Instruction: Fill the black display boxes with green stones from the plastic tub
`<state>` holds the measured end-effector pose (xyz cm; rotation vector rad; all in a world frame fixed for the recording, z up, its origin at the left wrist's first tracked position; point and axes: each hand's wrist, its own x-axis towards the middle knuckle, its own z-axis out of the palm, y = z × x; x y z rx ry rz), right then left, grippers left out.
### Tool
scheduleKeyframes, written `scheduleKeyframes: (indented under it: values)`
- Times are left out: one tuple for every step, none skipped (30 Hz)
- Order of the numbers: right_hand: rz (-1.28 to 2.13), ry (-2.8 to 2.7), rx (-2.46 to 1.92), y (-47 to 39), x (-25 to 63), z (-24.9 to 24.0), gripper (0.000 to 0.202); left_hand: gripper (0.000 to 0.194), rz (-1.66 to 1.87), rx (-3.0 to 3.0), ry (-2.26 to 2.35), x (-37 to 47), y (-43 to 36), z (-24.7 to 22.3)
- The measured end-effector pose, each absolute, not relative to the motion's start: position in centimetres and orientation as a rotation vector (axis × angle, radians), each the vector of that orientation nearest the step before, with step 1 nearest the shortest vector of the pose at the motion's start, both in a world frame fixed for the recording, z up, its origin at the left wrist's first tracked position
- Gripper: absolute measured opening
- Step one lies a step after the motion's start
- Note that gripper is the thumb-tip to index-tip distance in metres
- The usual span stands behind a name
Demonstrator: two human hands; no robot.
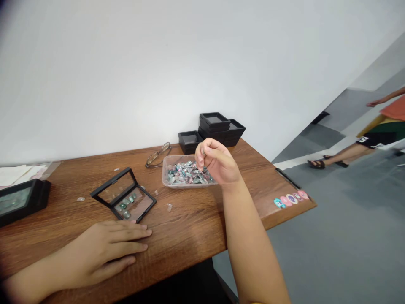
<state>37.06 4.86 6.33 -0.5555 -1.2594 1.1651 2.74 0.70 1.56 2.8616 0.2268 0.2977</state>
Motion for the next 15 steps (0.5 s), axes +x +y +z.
scheduleKeyframes:
  values:
    - [1.168, -1.260, -0.556, 4.87, 37.06, 6.32, 0.024, 0.032, 0.300, 2.860, 0.227, 2.76, 0.70, 1.57]
    - [1.170, -1.260, -0.557, 4.88, 37.06, 6.30, 0.023, 0.032, 0.302, 2.858, 0.228, 2.78, 0.71, 1.57]
    - [1.172, -1.260, -0.558, 4.89, 37.07, 6.29, 0.022, 0.032, 0.302, 2.857, 0.231, 2.80, 0.72, 1.57]
    - [1.174, -1.261, -0.558, 4.90, 37.07, 6.28, 0.022, 0.032, 0.297, 2.861, 0.231, 2.81, 0.74, 1.58]
    - [1.175, -1.262, -0.558, 4.91, 37.08, 6.27, 0.022, 0.032, 0.289, 2.869, 0.228, 2.81, 0.75, 1.58]
    - [1.176, -1.264, -0.557, 4.92, 37.09, 6.26, 0.023, 0.031, 0.282, 2.880, 0.223, 2.81, 0.76, 1.58]
    - [1.175, -1.266, -0.557, 4.93, 37.10, 6.26, 0.023, 0.032, 0.277, 2.889, 0.218, 2.80, 0.75, 1.59]
    - [1.175, -1.268, -0.556, 4.93, 37.11, 6.25, 0.024, 0.032, 0.276, 2.894, 0.215, 2.79, 0.75, 1.60]
    - [1.174, -1.268, -0.556, 4.94, 37.11, 6.25, 0.024, 0.032, 0.282, 2.891, 0.217, 2.78, 0.74, 1.61]
    - [1.174, -1.268, -0.557, 4.94, 37.11, 6.25, 0.024, 0.032, 0.293, 2.881, 0.221, 2.78, 0.73, 1.63]
    - [1.173, -1.268, -0.558, 4.93, 37.11, 6.24, 0.024, 0.032, 0.302, 2.868, 0.226, 2.78, 0.72, 1.66]
    - [1.171, -1.267, -0.559, 4.93, 37.09, 6.23, 0.023, 0.032, 0.307, 2.856, 0.230, 2.78, 0.71, 1.69]
    - [1.169, -1.267, -0.560, 4.93, 37.08, 6.22, 0.023, 0.032, 0.307, 2.852, 0.233, 2.79, 0.71, 1.72]
    - [1.167, -1.268, -0.561, 4.92, 37.06, 6.20, 0.023, 0.032, 0.300, 2.856, 0.233, 2.80, 0.71, 1.75]
    - [1.163, -1.269, -0.562, 4.92, 37.04, 6.18, 0.023, 0.031, 0.287, 2.866, 0.231, 2.81, 0.71, 1.78]
